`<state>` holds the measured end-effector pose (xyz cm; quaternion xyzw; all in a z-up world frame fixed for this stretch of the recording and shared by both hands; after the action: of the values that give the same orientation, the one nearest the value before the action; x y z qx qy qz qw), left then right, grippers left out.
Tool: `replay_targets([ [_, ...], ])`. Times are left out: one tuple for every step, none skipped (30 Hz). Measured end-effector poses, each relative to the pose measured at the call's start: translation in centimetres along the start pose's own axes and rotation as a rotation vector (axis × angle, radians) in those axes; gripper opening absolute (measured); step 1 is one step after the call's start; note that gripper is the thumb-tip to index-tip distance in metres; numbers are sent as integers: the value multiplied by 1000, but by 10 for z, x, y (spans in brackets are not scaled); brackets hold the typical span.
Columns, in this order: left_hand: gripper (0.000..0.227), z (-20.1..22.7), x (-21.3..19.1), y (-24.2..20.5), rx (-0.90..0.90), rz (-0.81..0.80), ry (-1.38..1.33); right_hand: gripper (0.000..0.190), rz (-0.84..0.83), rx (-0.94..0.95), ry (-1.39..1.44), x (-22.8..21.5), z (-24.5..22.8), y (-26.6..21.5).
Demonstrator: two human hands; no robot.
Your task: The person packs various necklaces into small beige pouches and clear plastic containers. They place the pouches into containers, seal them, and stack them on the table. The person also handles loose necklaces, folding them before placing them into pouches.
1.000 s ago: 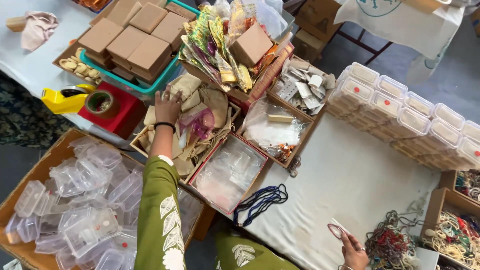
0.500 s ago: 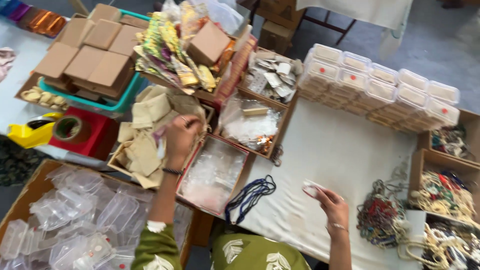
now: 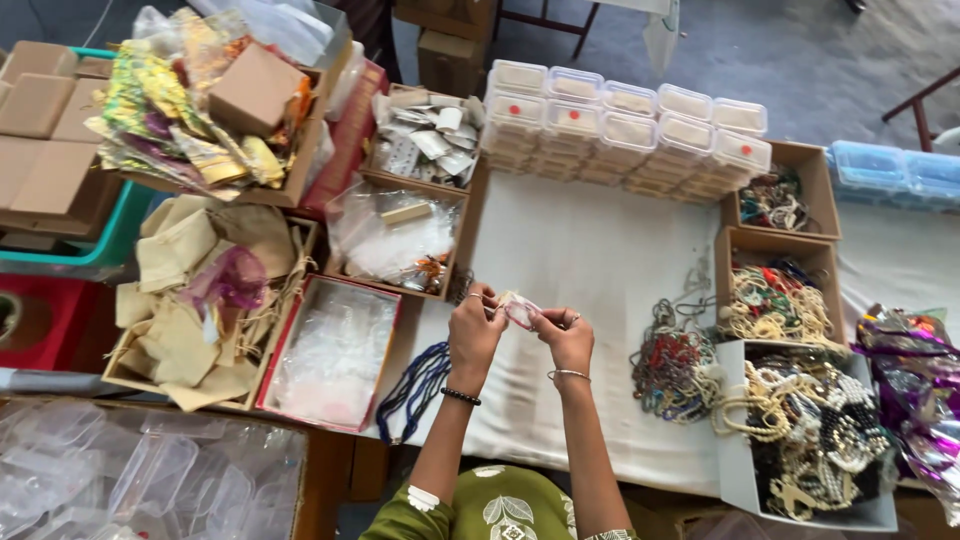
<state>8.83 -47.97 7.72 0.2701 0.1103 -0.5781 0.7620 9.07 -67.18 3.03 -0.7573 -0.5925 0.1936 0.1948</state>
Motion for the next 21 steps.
replay_targets([
  [25,3,6,-5,1,-7,0,18,5,3,3,-9,2,-1],
  [21,4,11,-10,-38,-2,-15,18,54,2,-72,-19,4,-2],
  [18,3,16,-14,-76,5,-28,19,102,0,-146,-27,5,-2],
  [18,4,22,-18,-73,0,-26,19,104,2,-142,-34,10,3],
  [16,6,26,-22,-66,15,-24,18,72,2,-133,-38,16,7],
  [16,7,30,-27,-58,30,-22,18,40,2,-123,-42,22,11],
  [16,11,37,-31,-57,25,-22,18,43,4,-120,-46,24,11],
  [15,15,42,-34,-37,32,-20,18,7,20,-109,-46,26,12],
  [14,20,46,-38,-19,40,-15,18,-31,37,-98,-46,29,13],
  [14,22,51,-42,-19,35,-13,18,-30,40,-95,-48,31,13],
  [13,25,56,-45,-2,30,-26,18,13,55,-101,-53,33,14],
  [12,29,61,-47,15,24,-38,19,56,70,-108,-57,34,15],
  [12,32,66,-49,20,22,-39,19,59,68,-103,-63,41,21],
  [12,34,71,-51,22,15,-77,19,10,124,6,-67,52,28],
  [11,36,76,-53,23,10,-115,20,-40,180,114,-69,62,34],
  [11,40,76,-52,27,9,-115,20,-39,178,117,-71,57,31],
  [11,44,78,-54,39,-9,-136,19,3,169,53,-76,53,26],
  [11,49,79,-55,52,-28,-157,19,45,159,-12,-80,49,22],
  [11,49,84,-57,52,-29,-158,19,47,160,-12,-81,54,24],
  [10,53,90,-59,99,-55,-144,19,87,118,-26,-85,56,27],
  [10,56,94,-62,143,-82,-126,19,125,80,-39,-87,60,28],
])
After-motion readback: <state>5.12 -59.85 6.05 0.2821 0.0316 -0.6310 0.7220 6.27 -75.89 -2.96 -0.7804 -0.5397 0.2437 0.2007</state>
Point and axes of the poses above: each hand's wrist, its own y-axis towards the middle knuckle, its own x-axis out of the palm, z = x × y, the point moved 7 cm from there along y, towards the middle knuckle, and after that the axes turned 13 degrees about x, right-handed, at the moved point
